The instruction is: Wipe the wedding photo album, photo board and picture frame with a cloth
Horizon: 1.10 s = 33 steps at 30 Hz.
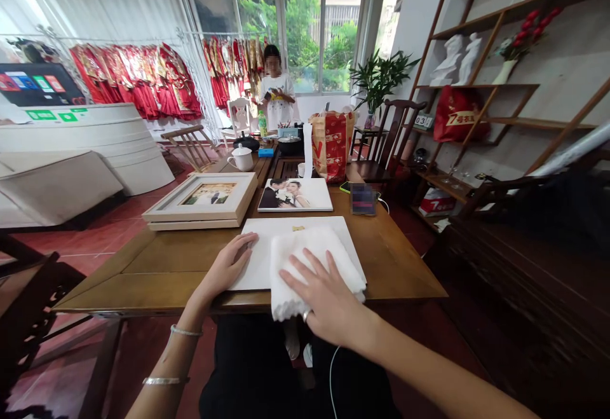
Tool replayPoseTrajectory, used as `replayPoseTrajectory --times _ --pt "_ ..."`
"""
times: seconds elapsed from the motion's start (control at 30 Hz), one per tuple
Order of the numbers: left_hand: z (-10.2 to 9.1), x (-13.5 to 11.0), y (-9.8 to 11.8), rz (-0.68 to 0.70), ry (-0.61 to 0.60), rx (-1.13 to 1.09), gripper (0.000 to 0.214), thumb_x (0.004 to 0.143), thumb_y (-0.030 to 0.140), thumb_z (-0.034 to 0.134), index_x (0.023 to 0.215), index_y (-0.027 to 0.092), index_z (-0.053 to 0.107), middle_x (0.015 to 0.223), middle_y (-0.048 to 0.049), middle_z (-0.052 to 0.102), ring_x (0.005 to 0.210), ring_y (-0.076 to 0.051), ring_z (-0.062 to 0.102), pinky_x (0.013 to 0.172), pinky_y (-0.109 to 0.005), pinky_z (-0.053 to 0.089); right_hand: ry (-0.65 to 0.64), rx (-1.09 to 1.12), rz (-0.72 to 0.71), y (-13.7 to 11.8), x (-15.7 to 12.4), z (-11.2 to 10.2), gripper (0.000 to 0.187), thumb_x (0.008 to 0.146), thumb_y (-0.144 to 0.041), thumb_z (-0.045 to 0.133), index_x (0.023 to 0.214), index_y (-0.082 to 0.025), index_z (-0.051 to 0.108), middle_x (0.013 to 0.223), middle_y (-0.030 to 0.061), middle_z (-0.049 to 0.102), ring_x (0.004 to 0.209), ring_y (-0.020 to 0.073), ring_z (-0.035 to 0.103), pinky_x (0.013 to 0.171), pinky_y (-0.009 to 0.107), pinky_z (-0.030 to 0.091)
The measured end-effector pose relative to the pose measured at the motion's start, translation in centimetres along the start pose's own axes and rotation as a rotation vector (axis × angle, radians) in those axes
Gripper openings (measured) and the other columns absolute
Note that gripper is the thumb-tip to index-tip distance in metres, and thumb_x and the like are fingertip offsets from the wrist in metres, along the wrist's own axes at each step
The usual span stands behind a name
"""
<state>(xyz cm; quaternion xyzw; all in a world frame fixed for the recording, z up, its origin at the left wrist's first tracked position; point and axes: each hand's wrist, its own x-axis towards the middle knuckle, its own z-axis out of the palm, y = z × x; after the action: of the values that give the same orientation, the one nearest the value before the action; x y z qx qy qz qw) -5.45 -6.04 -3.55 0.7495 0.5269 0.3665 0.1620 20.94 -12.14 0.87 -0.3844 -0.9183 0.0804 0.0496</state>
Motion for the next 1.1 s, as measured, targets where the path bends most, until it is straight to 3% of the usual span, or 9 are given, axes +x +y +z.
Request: replayPoseTrajectory --times 0.1,0.2,0.33,0.47,0.57,0.67,0.83,1.1 --pt "0.0 0.0 0.0 0.007 0.003 -0.005 0.035 0.086 0.02 0.042 0.117 0.015 0.057 0.125 -0.0118 0.057 0.12 -0.022 0.051 0.106 -0.04 0.037 0.023 0.023 -0.006 -0.8 -2.3 -0.1 0.093 0.056 -0.007 0.044 0.144 -0.032 0.028 0.152 -0.0021 0.026 0.14 0.0244 0.011 0.112 0.053 0.009" --pt "-0.1 0.0 0.1 0.009 -0.001 -0.003 0.035 0.086 0.02 0.042 0.117 0.015 0.056 0.125 -0.0122 0.057 0.12 -0.023 0.051 0.106 -0.04 0.037 0.085 0.021 0.052 0.8 -2.0 0.1 0.087 0.058 -0.008 0.043 0.141 -0.031 0.035 0.148 -0.0035 0.034 0.138 0.0207 0.021 0.113 0.047 0.015" --pt "-0.2 0.0 -0.1 0.009 -0.002 0.0 0.036 0.086 0.019 0.041 0.118 0.013 0.056 0.125 -0.0133 0.057 0.12 -0.023 0.051 0.106 -0.041 0.037 0.151 -0.035 0.215 5.2 1.0 0.4 0.076 0.065 -0.011 0.045 0.14 -0.024 0.039 0.146 0.0026 0.039 0.136 0.0251 0.026 0.111 0.049 0.018" --pt "-0.2 0.0 -0.3 0.022 0.008 -0.008 0.035 0.086 0.019 0.042 0.117 0.015 0.057 0.125 -0.0121 0.057 0.12 -0.023 0.052 0.106 -0.041 0.038 0.138 -0.094 0.366 9.1 4.6 0.0 0.071 0.072 -0.014 0.046 0.142 -0.025 0.035 0.149 0.0067 0.031 0.138 0.0332 0.017 0.109 0.058 0.014" --pt "-0.2 0.0 -0.4 0.022 0.007 -0.007 0.035 0.086 0.019 0.042 0.117 0.015 0.057 0.125 -0.0121 0.057 0.12 -0.023 0.051 0.106 -0.041 0.037 0.088 -0.099 0.339 10.7 6.7 -0.7 0.073 0.073 -0.012 0.045 0.144 -0.026 0.031 0.152 0.007 0.026 0.14 0.0342 0.007 0.108 0.061 0.01" --pt "-0.1 0.0 -0.3 0.012 0.005 -0.002 0.036 0.085 0.019 0.042 0.118 0.014 0.057 0.125 -0.0129 0.057 0.12 -0.023 0.052 0.106 -0.042 0.037 0.048 -0.081 0.259 11.4 7.7 -1.2 0.074 0.073 -0.01 0.042 0.144 -0.025 0.029 0.152 0.0061 0.024 0.14 0.03 0.009 0.109 0.059 0.01" --pt "0.0 0.1 -0.2 0.011 0.002 0.0 0.035 0.086 0.019 0.042 0.117 0.015 0.058 0.125 -0.0125 0.058 0.12 -0.023 0.052 0.105 -0.041 0.038 0.056 -0.079 0.179 10.3 5.7 -0.9 0.078 0.069 -0.008 0.041 0.144 -0.026 0.03 0.152 0.004 0.025 0.14 0.0278 0.014 0.109 0.058 0.011" --pt "0.2 0.1 -0.2 0.018 0.003 0.013 0.036 0.086 0.021 0.04 0.118 0.014 0.057 0.126 -0.013 0.057 0.12 -0.023 0.051 0.106 -0.042 0.037 0.07 -0.067 0.127 3.4 -3.9 0.5 0.095 0.057 -0.001 0.041 0.145 -0.032 0.024 0.152 -0.0005 0.025 0.141 0.026 0.01 0.111 0.057 0.011"
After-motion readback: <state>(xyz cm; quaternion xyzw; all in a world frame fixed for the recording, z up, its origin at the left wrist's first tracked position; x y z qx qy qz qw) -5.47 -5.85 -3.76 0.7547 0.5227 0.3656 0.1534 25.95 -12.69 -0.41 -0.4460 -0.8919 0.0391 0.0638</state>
